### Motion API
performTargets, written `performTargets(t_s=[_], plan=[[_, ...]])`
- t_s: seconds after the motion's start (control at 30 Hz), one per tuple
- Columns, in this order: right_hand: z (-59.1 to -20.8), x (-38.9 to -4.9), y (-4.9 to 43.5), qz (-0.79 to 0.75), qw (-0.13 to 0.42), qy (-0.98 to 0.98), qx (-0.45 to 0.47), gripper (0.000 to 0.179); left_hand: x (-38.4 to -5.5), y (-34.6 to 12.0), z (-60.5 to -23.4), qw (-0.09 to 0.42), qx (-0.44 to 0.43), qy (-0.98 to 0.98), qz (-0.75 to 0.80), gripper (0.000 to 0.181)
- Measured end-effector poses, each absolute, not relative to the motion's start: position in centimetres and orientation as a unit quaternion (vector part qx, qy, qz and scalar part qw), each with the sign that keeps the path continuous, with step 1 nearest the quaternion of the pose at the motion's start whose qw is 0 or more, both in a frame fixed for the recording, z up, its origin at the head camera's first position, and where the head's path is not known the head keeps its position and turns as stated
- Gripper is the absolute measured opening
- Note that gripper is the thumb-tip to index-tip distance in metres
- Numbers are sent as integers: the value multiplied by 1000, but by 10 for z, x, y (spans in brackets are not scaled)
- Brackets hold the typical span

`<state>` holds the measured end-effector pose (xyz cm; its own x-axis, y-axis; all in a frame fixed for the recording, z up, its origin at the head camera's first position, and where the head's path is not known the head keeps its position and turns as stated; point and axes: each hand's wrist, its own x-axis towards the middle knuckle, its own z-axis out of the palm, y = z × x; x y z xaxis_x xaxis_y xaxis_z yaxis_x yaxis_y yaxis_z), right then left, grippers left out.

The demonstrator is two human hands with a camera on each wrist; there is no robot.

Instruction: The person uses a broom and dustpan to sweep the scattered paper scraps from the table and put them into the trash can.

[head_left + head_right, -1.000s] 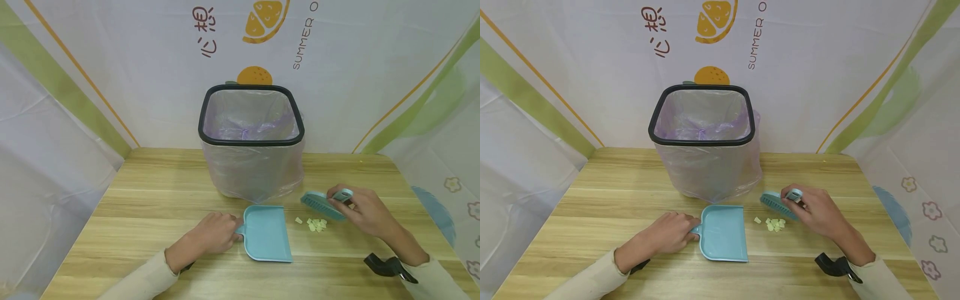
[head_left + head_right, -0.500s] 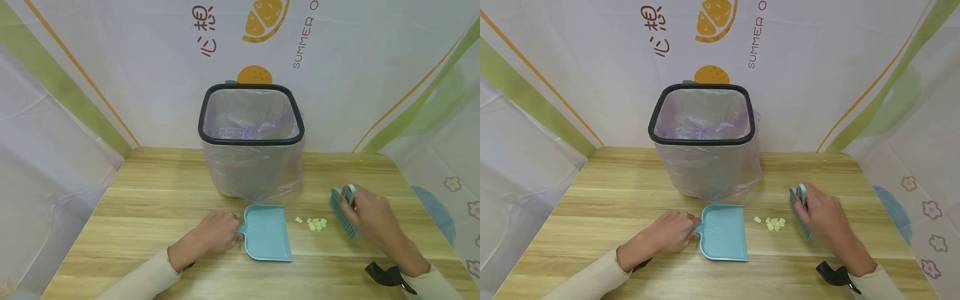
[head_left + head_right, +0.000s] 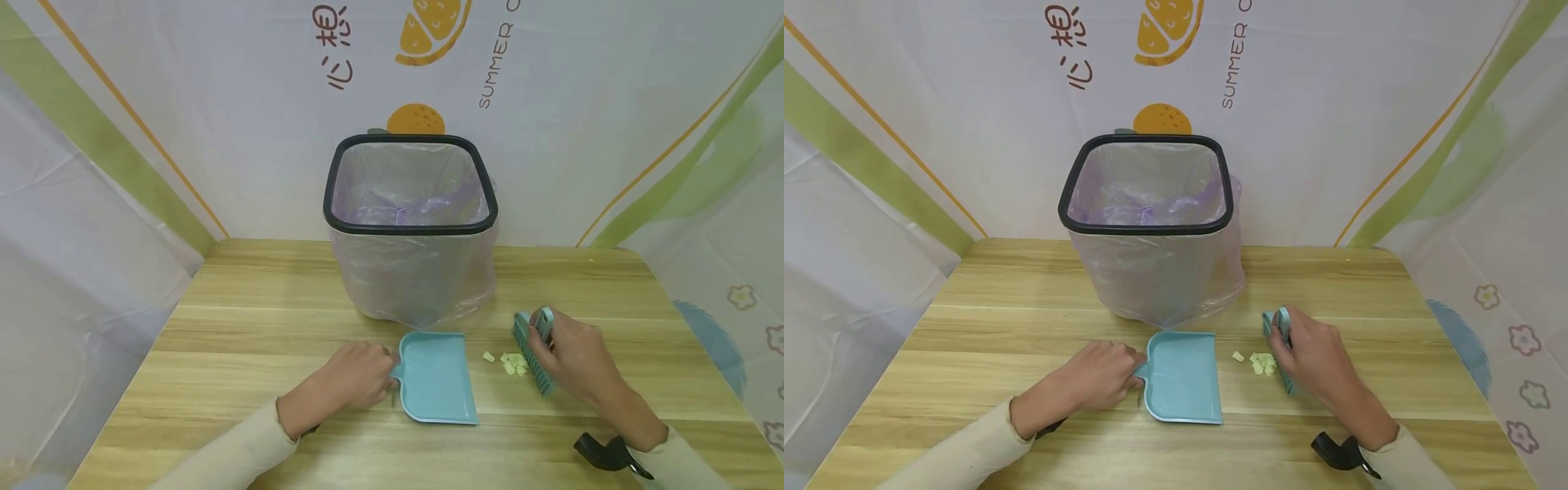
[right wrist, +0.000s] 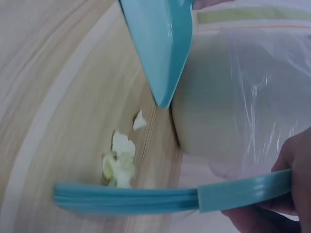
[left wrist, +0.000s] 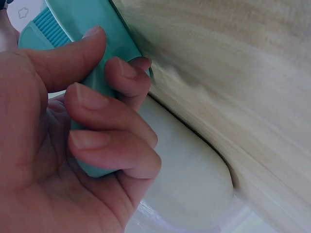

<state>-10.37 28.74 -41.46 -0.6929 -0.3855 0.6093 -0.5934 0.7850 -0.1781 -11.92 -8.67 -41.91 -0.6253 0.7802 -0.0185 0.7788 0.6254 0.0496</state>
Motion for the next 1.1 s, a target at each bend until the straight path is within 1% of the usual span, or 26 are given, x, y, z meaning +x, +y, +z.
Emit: performTargets(t_s=[0.2, 0.43, 0.63, 0.8, 0.9, 1.1], plan=[[-416, -105, 274, 196, 279, -896, 284, 7, -120, -86, -421, 19, 430, 902, 20, 24], [-416, -105, 260, 218, 273, -885, 307, 3, -120, -86, -422, 19, 429, 903, 9, 25], [-415, -104, 251, 233, 271, -874, 330, 3, -120, -86, -422, 18, 429, 903, 8, 26], [-410, -100, 254, 218, 280, -882, 311, 4, -120, -86, -423, 18, 429, 903, 8, 26], [-406, -97, 260, 190, 281, -894, 292, 11, -120, -87, -422, 18, 429, 903, 9, 26], [-410, -94, 262, 133, 287, -903, 291, 34, -121, -87, -421, 26, 426, 904, 19, 25]])
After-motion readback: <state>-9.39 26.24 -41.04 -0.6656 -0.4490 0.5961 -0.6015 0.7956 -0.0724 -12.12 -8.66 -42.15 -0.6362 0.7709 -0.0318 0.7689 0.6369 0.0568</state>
